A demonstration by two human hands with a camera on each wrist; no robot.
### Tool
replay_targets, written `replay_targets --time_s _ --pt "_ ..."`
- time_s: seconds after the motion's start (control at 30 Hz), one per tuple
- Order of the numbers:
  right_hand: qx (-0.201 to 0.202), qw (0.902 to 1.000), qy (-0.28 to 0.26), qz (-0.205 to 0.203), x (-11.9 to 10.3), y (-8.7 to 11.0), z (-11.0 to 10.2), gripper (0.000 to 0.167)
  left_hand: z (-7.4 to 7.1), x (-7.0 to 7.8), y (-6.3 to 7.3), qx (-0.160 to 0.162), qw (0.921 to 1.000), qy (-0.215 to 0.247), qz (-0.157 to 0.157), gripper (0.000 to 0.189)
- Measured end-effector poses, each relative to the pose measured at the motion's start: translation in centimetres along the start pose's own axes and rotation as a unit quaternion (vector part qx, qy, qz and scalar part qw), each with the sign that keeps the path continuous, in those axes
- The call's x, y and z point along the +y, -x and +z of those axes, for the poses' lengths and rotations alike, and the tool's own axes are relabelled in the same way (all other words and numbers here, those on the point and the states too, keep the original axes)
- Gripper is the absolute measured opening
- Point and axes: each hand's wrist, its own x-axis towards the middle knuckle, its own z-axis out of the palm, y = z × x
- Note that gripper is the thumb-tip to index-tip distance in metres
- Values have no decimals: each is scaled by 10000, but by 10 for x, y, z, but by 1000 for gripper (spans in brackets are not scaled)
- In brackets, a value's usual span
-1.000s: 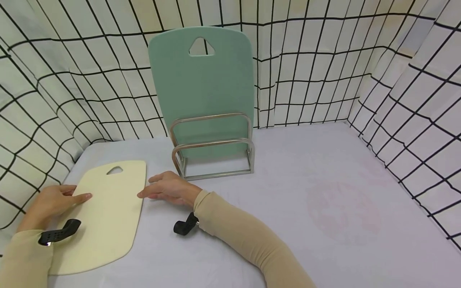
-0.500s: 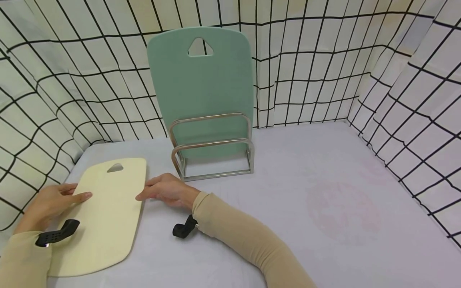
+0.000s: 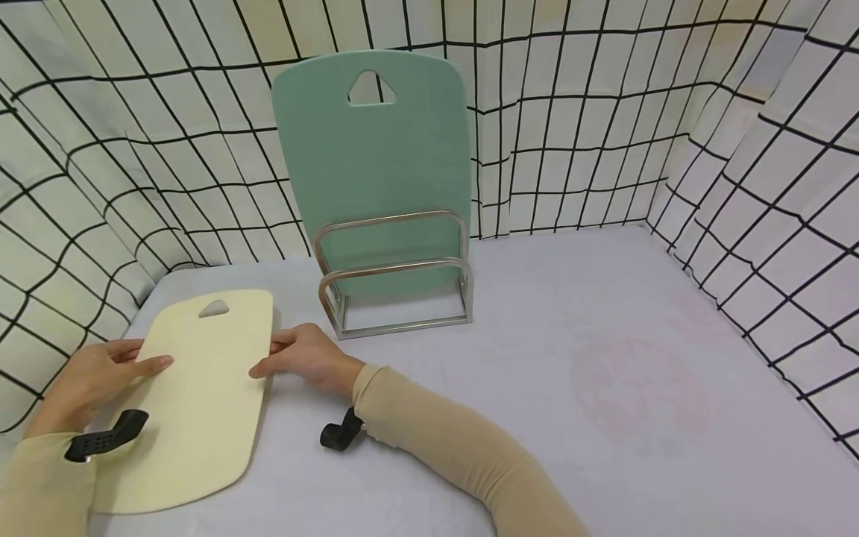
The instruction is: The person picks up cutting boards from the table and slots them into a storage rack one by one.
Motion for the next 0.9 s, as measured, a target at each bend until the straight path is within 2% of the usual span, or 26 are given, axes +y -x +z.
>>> replay_targets --time_s 0.13,0.3,0.67,0.9 --pt "163 9991 344 -201 -1 2 2 51 0 5 2 135 9999 -34 71 102" --pt "282 9984 418 -274 -2 4 3 52 0 9 5 199 9997 -17 103 102" --pt "523 9949 808 -294 -2 3 2 59 -1 13 7 74 9999 81 91 103" --pt "733 9943 705 -328 -5 4 2 60 -2 13 8 -63 9995 261 168 103"
